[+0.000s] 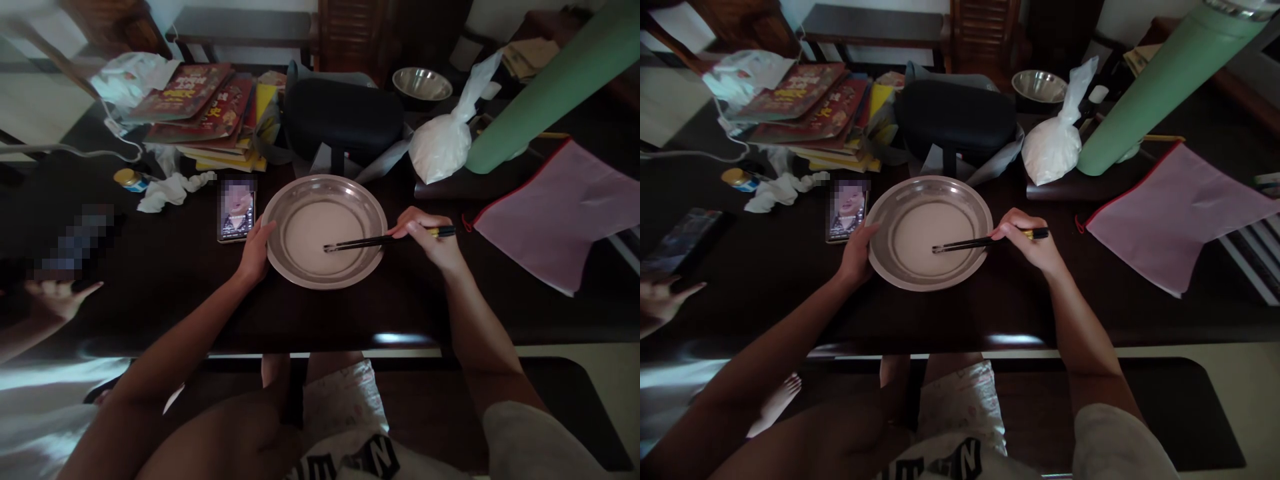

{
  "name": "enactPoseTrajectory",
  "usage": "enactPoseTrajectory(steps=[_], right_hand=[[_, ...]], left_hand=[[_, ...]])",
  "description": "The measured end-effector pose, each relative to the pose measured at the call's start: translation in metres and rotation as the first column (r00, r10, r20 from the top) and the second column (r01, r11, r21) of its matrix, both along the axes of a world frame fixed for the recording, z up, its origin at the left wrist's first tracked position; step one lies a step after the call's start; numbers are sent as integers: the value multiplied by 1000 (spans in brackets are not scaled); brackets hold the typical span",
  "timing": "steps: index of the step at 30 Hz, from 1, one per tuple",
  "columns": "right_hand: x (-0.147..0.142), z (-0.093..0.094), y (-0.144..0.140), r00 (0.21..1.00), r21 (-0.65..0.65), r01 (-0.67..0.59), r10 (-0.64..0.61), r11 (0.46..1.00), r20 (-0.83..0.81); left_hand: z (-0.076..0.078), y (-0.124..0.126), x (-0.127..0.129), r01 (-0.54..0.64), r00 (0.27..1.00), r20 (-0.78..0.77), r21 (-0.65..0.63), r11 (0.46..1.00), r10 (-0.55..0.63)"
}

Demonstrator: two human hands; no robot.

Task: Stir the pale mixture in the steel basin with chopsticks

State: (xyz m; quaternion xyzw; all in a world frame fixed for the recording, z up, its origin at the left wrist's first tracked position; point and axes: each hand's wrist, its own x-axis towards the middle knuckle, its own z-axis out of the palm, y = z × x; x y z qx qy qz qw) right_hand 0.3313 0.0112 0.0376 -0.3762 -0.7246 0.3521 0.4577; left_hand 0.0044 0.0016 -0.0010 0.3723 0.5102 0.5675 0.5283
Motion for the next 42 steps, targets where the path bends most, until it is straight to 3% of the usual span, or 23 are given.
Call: enactPoseTrajectory(steps=[3, 9, 14, 20, 25, 31, 36, 42], right_hand=[[-1, -2, 1, 996, 17, -64, 63, 998, 60], [3, 0, 0, 999, -6, 37, -37, 999, -23], [-3, -1, 1, 996, 13, -53, 52, 999, 73], [2, 1, 0, 998, -4, 54, -54, 999, -10], [-2, -1, 1, 995, 14, -45, 44, 999, 87], [1, 0, 0, 996, 13, 85, -84, 996, -14], [-2, -2, 2, 997, 33, -37, 34, 999, 72], [1, -1, 1, 997, -5, 79, -80, 997, -8]], left_hand=[[0, 0, 0, -10, 1000, 0, -9, 1000, 10], [2, 0, 2, -1, 1000, 0, -8, 1000, 1], [4, -1, 2, -13, 1000, -22, -22, 1000, 12], [4, -1, 2, -15, 1000, -8, -27, 1000, 15], [2, 0, 1, -15, 1000, -27, -27, 1000, 14], [2, 0, 1, -8, 1000, -30, -9, 1000, 7], [3, 0, 1, -10, 1000, -8, -11, 1000, 9], [0, 1, 0, -2, 1000, -2, -28, 1000, 2]])
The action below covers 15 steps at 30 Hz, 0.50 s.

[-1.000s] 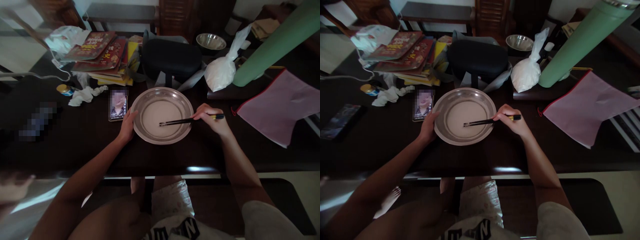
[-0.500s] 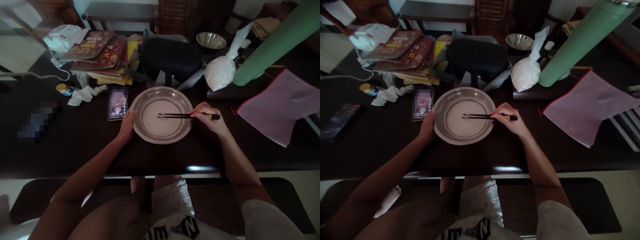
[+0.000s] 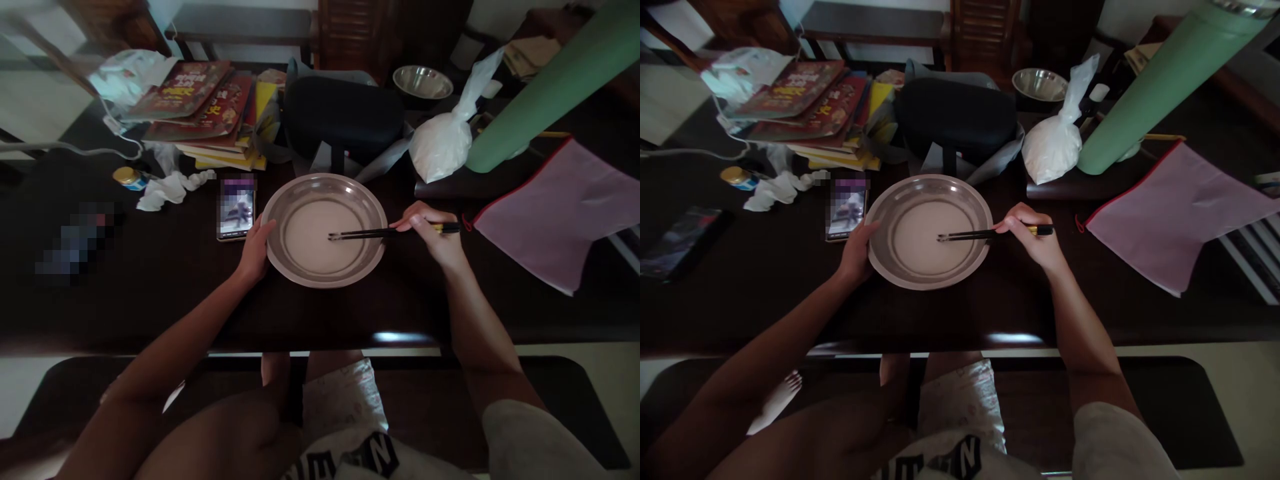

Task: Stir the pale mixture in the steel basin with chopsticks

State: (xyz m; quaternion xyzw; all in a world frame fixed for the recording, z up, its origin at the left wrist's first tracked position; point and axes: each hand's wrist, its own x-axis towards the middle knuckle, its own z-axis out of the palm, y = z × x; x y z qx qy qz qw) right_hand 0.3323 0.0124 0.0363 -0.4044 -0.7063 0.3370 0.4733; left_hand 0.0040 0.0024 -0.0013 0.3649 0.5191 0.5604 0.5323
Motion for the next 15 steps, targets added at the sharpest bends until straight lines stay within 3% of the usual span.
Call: enactPoseTrajectory(steps=[5, 11, 15], right_hand=[[-3, -1, 1, 991, 36, -111, 107, 993, 83], [0, 0, 0, 1000, 11, -1, 1, 1000, 5], [-4, -1, 0, 989, 13, -132, 131, 991, 71]], left_hand=[[2, -1, 1, -15, 1000, 14, 2, 1000, 15], [1, -1, 1, -2, 1000, 1, 8, 1000, 2], [0, 0, 0, -9, 1000, 9, 1, 1000, 9]])
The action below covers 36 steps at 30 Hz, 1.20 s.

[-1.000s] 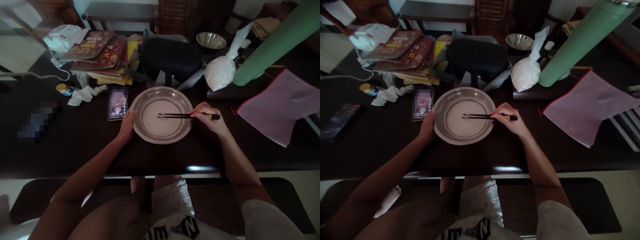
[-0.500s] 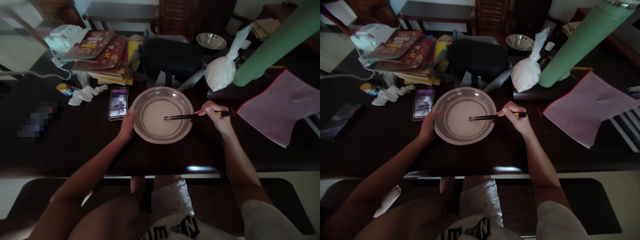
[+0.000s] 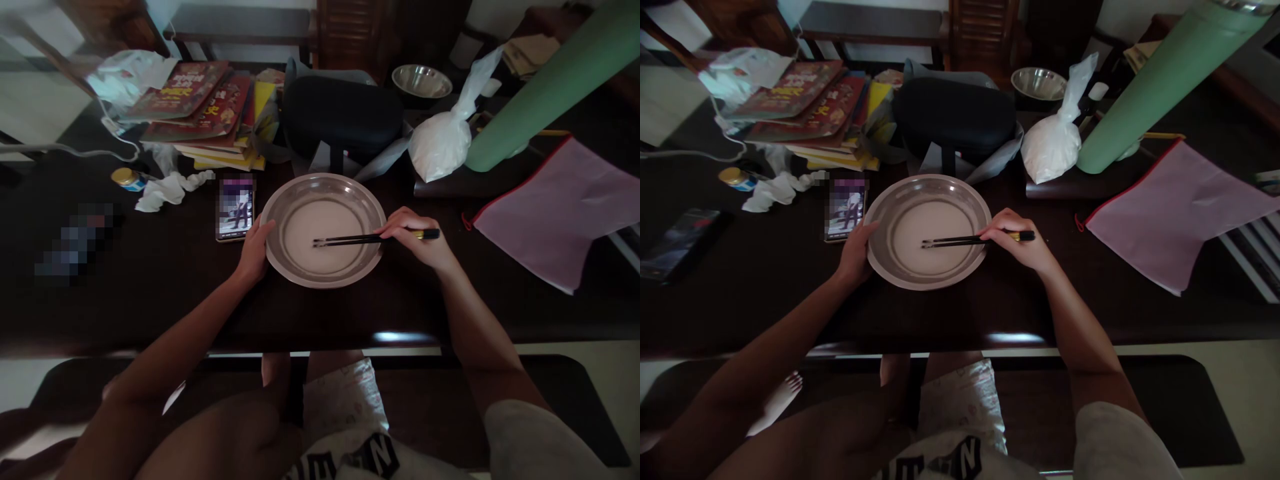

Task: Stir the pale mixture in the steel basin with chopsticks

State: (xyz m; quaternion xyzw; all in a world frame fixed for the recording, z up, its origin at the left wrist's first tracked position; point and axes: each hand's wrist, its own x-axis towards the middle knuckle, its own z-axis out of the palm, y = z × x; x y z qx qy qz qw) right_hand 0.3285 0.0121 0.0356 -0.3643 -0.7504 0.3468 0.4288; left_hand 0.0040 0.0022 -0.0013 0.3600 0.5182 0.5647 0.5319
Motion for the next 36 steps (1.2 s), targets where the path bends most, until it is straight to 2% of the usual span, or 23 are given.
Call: enactPoseTrajectory(steps=[3, 6, 9, 12, 15, 18, 21, 24, 30, 34, 36], right_hand=[[0, 0, 0, 999, 38, 38, -38, 999, -3], [4, 0, 0, 990, 1, 114, -114, 993, -78], [3, -1, -1, 996, -21, 56, -58, 998, -62], [-2, -1, -1, 1000, 31, -9, 9, 999, -1], [0, 0, 0, 999, 67, 52, -51, 996, -12], [4, 2, -1, 992, 32, 108, -105, 994, -76], [2, 1, -1, 998, 12, 31, -31, 999, -57], [-2, -1, -1, 1000, 46, -16, 16, 999, 3], [5, 1, -1, 989, -3, 115, -115, 993, -97], [1, -1, 0, 1000, 15, 4, -4, 1000, -27], [-1, -1, 0, 1000, 38, -8, 8, 999, 5]], left_hand=[[0, 0, 0, -2, 1000, 8, 0, 1000, 2], [-1, 0, 0, 1, 1000, 6, 4, 1000, -1], [-2, 0, -1, 0, 1000, 4, 3, 1000, 0], [-2, 0, -1, -3, 1000, 5, 2, 1000, 3], [-1, 0, 0, 3, 1000, 1, 3, 1000, -3], [0, 0, 0, 7, 1000, -1, 9, 1000, -7], [0, 0, -1, 8, 1000, 1, 6, 1000, -8], [0, 0, -1, 14, 1000, 0, 8, 1000, -14], [0, 0, 0, 12, 1000, 0, 14, 1000, -12], [-1, 0, -1, 16, 1000, 10, 19, 1000, -16], [-1, 1, 0, 10, 1000, 12, 16, 1000, -10]])
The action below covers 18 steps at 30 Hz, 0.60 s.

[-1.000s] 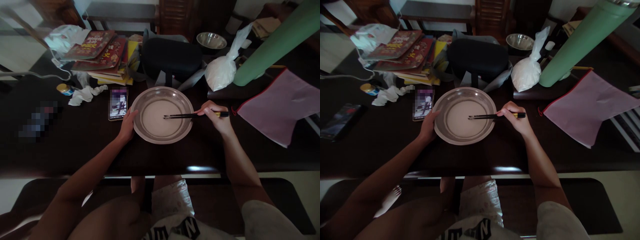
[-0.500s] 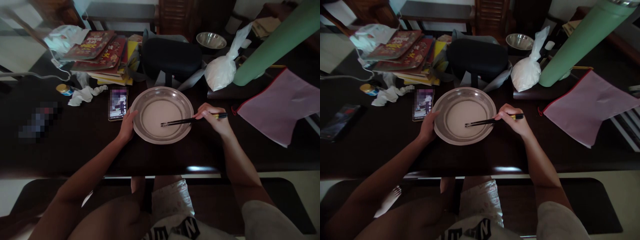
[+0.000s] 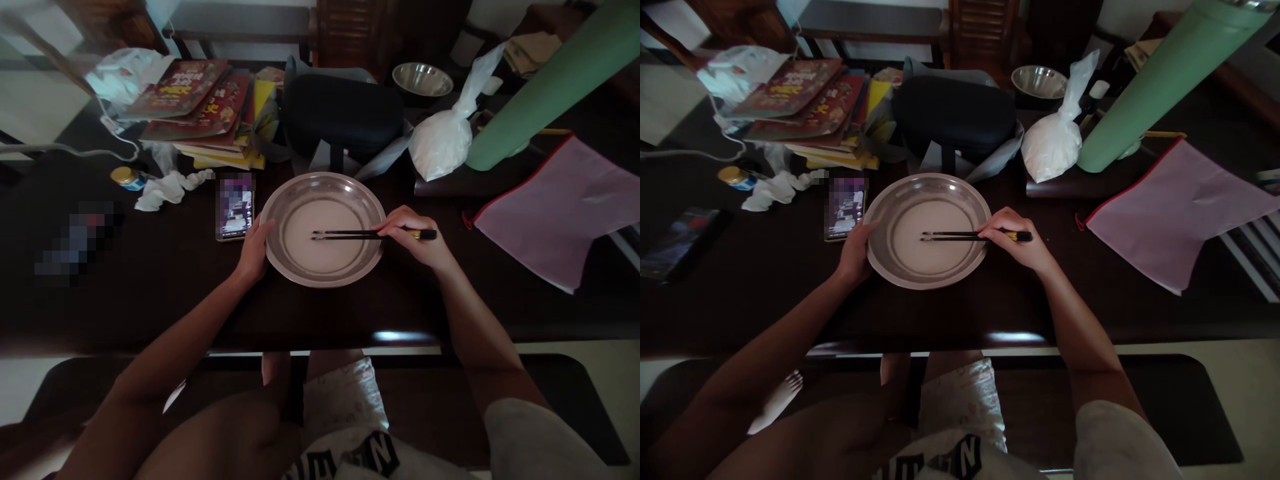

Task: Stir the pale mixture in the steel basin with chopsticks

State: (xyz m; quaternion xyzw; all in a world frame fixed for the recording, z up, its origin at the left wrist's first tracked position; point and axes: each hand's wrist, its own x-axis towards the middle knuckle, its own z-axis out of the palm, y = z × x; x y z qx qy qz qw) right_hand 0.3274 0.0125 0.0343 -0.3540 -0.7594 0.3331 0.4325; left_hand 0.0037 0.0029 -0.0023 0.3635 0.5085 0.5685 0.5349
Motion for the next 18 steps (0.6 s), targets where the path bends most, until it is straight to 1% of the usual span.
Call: enactPoseTrajectory(steps=[2, 4, 5, 6, 10, 11, 13, 15, 16, 18], right_hand=[[1, 1, 0, 998, 15, 57, -57, 998, -17], [4, 3, -1, 990, 9, 128, -127, 992, -60], [5, 4, -1, 987, -1, 144, -144, 990, -77], [5, 4, -1, 987, -11, 135, -136, 991, -80], [2, 3, -1, 1000, -3, 13, -13, 1000, 0], [1, 3, 0, 1000, 12, 12, -12, 1000, 16], [3, 2, 0, 998, 34, 67, -67, 997, 8], [6, 3, 0, 990, 24, 136, -135, 990, -48], [7, 3, -1, 986, 10, 151, -150, 989, -73], [7, 3, -1, 990, -14, 119, -120, 993, -76]], left_hand=[[0, 0, 0, 0, 1000, 3, -3, 1000, 0], [0, 0, 1, 1, 1000, 2, 6, 1000, -1], [1, 0, 1, 1, 1000, -1, 9, 1000, -1], [1, 0, 1, 2, 1000, -6, 11, 1000, -2], [2, -1, 1, 1, 1000, -25, 7, 1000, -1], [2, -1, 1, -1, 1000, -27, 4, 1000, 1], [3, -2, 1, -2, 1000, -29, -1, 1000, 2], [3, -2, 1, 0, 999, -34, 2, 1000, 0], [3, -2, 1, 3, 999, -37, 6, 1000, -3], [3, -2, 1, 4, 999, -36, 11, 1000, -4]])
